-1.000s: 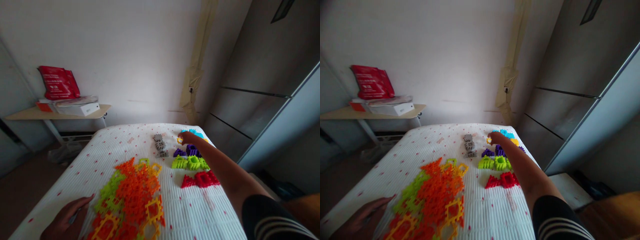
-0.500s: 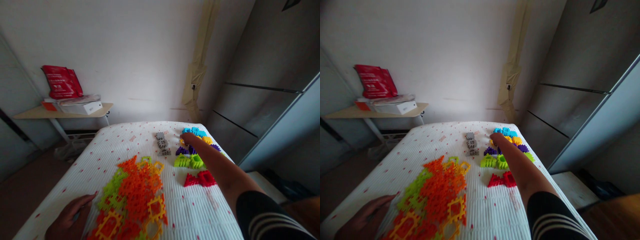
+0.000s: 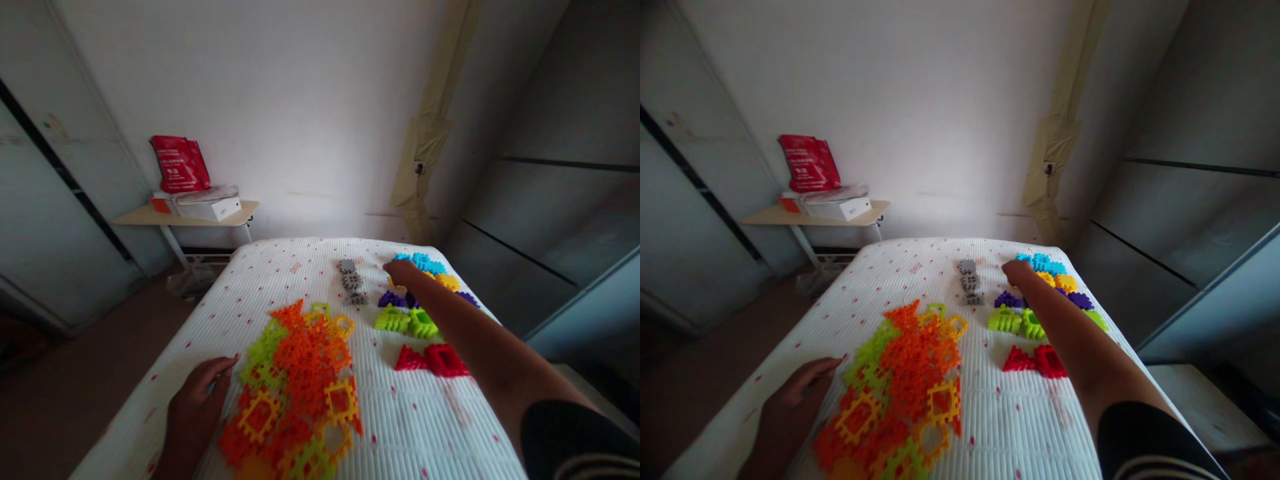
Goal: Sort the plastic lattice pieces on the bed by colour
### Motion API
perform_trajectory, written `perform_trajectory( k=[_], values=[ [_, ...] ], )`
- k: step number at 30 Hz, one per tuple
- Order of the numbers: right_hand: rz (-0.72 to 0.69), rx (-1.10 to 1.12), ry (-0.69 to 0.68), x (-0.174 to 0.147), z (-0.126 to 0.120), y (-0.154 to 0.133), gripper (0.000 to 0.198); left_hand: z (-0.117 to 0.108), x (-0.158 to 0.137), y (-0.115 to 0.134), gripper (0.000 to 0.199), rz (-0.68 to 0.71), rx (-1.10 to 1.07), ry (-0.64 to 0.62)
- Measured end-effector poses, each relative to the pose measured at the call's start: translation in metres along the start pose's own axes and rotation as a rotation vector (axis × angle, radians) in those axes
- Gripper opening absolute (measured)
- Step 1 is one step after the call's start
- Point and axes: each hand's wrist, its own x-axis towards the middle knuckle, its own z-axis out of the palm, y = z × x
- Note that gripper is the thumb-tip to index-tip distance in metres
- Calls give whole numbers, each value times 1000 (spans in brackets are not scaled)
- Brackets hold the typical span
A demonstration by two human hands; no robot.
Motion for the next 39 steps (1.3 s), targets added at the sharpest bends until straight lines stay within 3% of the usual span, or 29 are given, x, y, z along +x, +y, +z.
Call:
perform_trajectory(
  k=[3,7,11,15,21,32,36,39],
  values=[
    [-88,66,96,-8,-26,-30,32,1,0,2,31,39,-22,11],
    [-349,177,129,-18,-46,-95,31,1,0,5,30,52,-50,1],
    [-439,204,113,-23,-40,-152,30,0,-1,4,30,49,-73,9],
    [-407,181,91,-20,-28,-180,30,2,0,0,28,65,-104,15],
    [-369,186,84,-19,-28,-184,25,3,1,-1,27,71,-108,11],
    [-337,346,223,-44,-41,-139,24,2,1,3,28,88,-127,17],
    [-328,386,268,-59,-30,-134,25,3,1,1,28,88,-132,11],
    [-332,368,230,-69,-13,-137,23,4,1,-1,28,94,-131,9]
  ],
)
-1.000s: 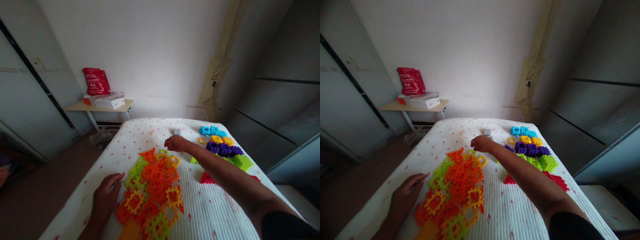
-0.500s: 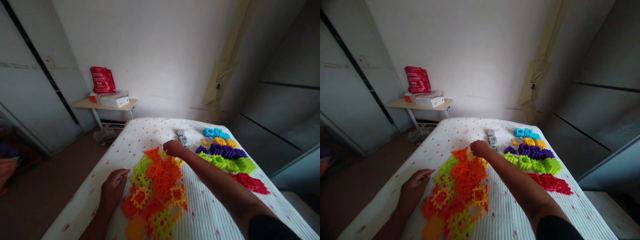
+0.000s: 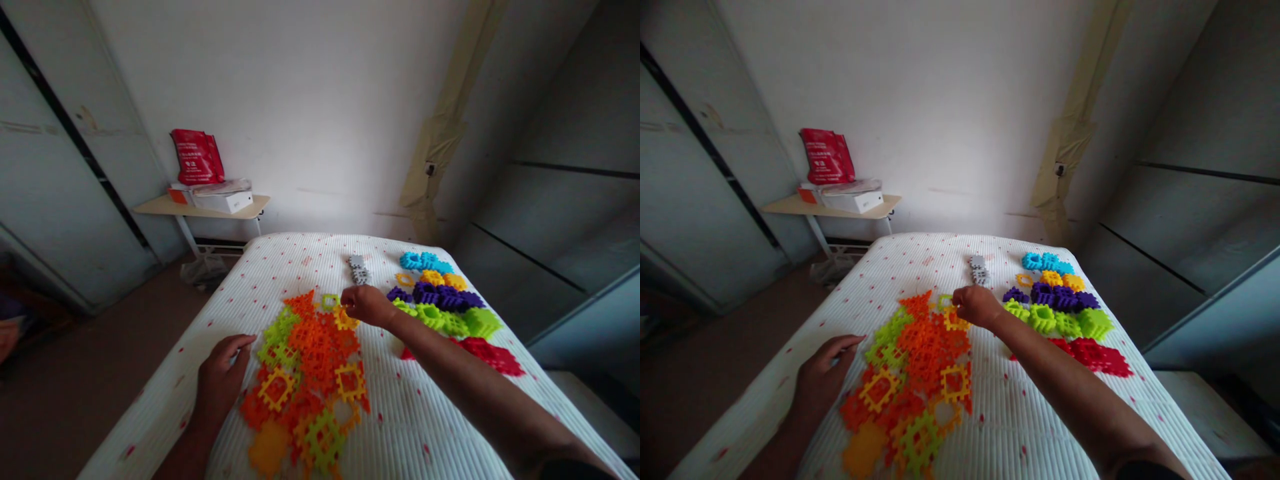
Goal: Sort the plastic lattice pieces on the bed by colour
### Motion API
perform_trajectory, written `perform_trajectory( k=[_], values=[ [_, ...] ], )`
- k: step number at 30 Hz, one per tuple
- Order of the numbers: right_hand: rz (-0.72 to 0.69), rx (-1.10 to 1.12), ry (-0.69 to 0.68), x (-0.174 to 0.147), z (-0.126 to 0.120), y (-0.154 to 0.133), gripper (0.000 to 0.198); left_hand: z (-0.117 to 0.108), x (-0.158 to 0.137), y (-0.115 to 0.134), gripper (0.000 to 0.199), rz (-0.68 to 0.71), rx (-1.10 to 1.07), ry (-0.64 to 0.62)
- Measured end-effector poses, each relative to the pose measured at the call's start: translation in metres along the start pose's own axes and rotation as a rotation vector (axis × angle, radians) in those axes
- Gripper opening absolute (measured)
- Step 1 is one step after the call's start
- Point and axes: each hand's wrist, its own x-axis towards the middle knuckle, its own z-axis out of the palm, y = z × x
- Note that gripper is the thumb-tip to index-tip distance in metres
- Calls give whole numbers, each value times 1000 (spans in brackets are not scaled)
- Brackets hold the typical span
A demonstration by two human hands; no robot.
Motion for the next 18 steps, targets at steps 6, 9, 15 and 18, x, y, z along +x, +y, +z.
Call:
perform_trajectory(
  k=[6,9,15,18],
  values=[
    [27,-4,-47,-27,23,-3,28,1,-1,-4,28,7,27,-6],
    [-52,35,-9,-36,19,-3,35,0,-1,-2,28,-4,34,-23],
    [-138,-10,-57,-45,21,-12,49,-1,-1,1,29,-13,45,-16],
    [-152,-27,-45,-46,20,-17,51,-2,-1,2,28,-29,70,-8]
  ],
)
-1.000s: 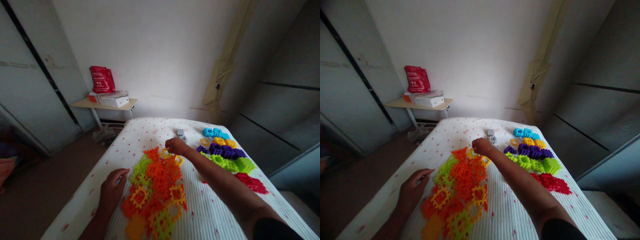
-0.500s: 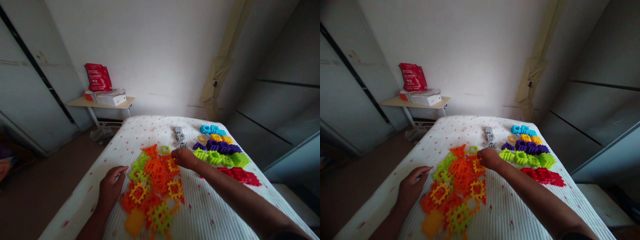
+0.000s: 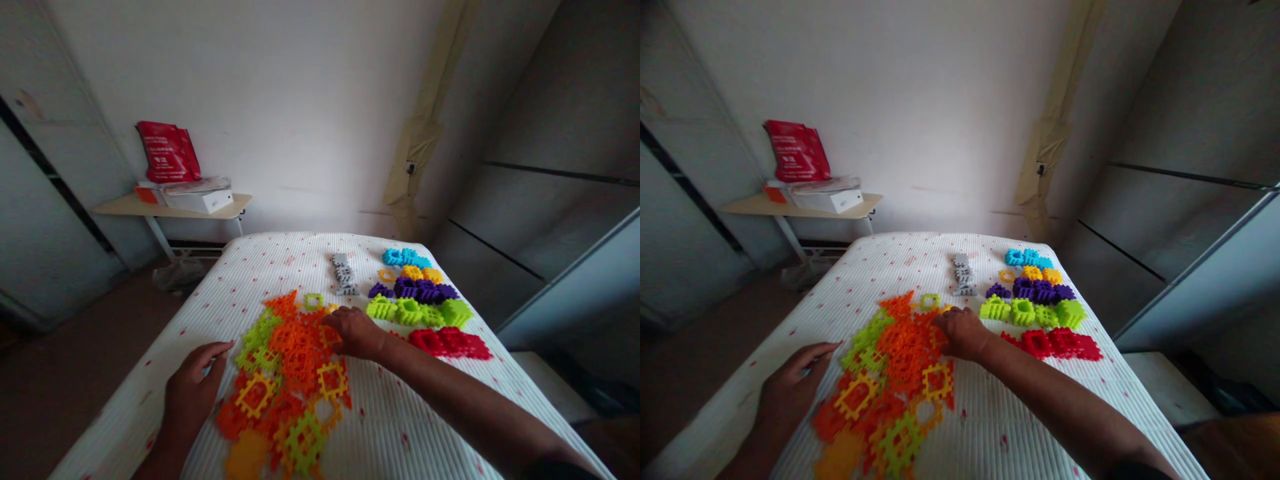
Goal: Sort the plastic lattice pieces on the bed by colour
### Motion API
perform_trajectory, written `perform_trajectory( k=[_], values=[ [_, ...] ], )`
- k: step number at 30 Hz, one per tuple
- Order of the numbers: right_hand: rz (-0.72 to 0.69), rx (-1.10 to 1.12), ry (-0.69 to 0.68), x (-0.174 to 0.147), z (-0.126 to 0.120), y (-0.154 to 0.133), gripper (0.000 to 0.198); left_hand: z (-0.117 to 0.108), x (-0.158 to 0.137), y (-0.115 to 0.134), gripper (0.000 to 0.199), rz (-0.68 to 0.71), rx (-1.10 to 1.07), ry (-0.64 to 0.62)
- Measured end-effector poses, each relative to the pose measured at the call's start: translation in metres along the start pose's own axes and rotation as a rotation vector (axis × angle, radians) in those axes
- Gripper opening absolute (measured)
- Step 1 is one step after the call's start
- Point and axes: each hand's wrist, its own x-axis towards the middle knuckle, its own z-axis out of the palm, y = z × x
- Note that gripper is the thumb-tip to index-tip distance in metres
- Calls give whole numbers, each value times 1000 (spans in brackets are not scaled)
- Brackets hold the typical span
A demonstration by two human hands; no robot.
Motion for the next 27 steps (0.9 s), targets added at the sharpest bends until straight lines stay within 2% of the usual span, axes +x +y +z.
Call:
perform_trajectory(
  k=[3,5,7,9,11,14,17,21,27],
  values=[
    [-22,15,64,0,-20,11,51,-1,1,1,29,-31,29,-8],
    [35,6,139,2,-42,33,51,-2,1,4,29,-63,47,-19],
    [194,-77,177,5,-66,65,51,-3,2,7,30,-99,59,-22],
    [378,-202,115,8,-84,102,55,-5,2,12,30,-122,63,-20],
    [456,-248,57,10,-92,134,58,-7,3,16,31,-136,65,-29],
    [489,-268,-32,12,-85,168,57,-9,4,19,32,-159,61,-53],
    [513,-287,-116,14,-70,183,54,-9,5,20,32,-175,67,-45],
    [537,-310,-198,20,-55,189,51,-9,5,22,29,-166,89,-20],
    [546,-345,-278,27,-49,188,51,-9,5,22,31,-209,78,-50]
  ],
)
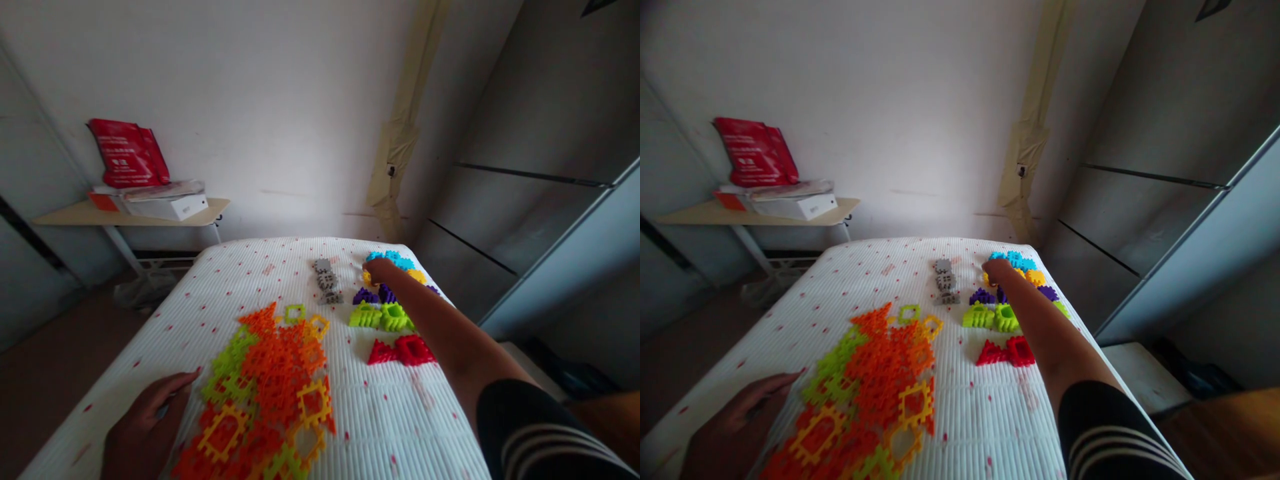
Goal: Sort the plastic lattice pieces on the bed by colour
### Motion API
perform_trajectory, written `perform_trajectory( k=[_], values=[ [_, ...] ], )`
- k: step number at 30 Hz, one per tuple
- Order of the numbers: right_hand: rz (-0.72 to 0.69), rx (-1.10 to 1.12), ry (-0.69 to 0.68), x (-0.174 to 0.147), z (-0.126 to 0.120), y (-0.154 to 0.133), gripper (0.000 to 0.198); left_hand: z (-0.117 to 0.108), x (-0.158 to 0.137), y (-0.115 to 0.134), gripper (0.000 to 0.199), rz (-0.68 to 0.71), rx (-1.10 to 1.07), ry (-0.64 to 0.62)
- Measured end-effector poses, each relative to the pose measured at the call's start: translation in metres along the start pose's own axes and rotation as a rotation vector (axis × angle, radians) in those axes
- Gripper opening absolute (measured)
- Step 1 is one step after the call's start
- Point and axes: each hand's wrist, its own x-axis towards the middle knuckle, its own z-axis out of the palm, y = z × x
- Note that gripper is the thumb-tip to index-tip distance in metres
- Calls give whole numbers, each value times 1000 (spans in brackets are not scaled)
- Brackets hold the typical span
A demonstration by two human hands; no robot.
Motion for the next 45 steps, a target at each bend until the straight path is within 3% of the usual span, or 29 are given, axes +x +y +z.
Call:
perform_trajectory(
  k=[12,20,26,30,35,39,45],
  values=[
    [13,0,-33,6,5,-6,52,4,1,-13,30,83,40,23],
    [10,18,-40,6,7,-7,50,5,1,-14,31,61,17,18],
    [-24,29,23,-6,-11,-13,47,6,-1,-15,36,77,-3,3],
    [-136,67,141,-27,-35,-44,43,7,0,-13,35,88,-17,11],
    [-387,128,110,-63,-35,-111,32,9,0,-17,34,85,-16,-4],
    [-338,119,106,-81,-16,-147,33,11,2,-20,34,89,-18,1],
    [-238,163,160,-86,-3,-164,52,12,2,-21,33,131,-61,9]
  ],
)
